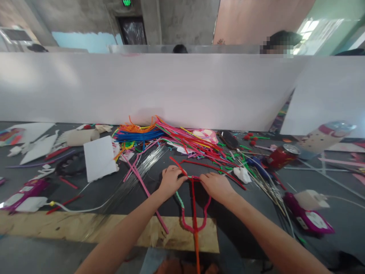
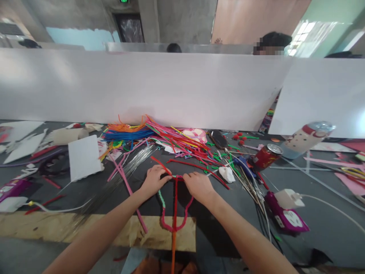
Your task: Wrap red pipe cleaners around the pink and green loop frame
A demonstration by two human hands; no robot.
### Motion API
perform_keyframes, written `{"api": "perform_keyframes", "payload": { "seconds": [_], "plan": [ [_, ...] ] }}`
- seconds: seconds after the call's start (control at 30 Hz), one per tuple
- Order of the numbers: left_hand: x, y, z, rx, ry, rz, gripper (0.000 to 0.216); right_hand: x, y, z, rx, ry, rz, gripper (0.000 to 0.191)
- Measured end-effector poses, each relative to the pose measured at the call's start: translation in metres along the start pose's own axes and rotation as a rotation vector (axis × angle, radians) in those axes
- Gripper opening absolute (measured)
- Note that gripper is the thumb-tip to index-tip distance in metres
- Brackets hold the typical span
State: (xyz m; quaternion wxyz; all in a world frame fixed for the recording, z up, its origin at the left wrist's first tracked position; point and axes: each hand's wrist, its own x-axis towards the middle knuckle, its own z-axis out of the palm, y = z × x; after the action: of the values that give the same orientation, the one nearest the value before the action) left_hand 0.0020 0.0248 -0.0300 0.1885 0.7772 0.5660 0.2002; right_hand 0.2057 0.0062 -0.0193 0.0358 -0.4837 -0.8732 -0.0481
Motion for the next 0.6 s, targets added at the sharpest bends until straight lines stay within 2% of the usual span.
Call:
{"api": "perform_keyframes", "payload": {
  "seconds": [0.13, 0.27, 0.47, 0.6],
  "plan": [
    [0.005, -0.003, 0.000, -0.035, -0.082, 0.105, 0.013, 0.004, 0.003, -0.001, 0.013, -0.007, -0.029, 0.013],
    [0.010, -0.009, 0.000, -0.053, -0.125, 0.200, 0.017, 0.002, 0.003, 0.008, 0.041, 0.003, -0.011, 0.015],
    [0.012, -0.012, 0.006, -0.016, -0.116, 0.210, 0.022, -0.001, 0.006, 0.018, 0.135, 0.134, 0.004, 0.018],
    [0.011, -0.012, 0.008, 0.011, -0.109, 0.215, 0.021, 0.002, 0.007, 0.019, 0.156, 0.156, 0.051, 0.021]
  ]
}}
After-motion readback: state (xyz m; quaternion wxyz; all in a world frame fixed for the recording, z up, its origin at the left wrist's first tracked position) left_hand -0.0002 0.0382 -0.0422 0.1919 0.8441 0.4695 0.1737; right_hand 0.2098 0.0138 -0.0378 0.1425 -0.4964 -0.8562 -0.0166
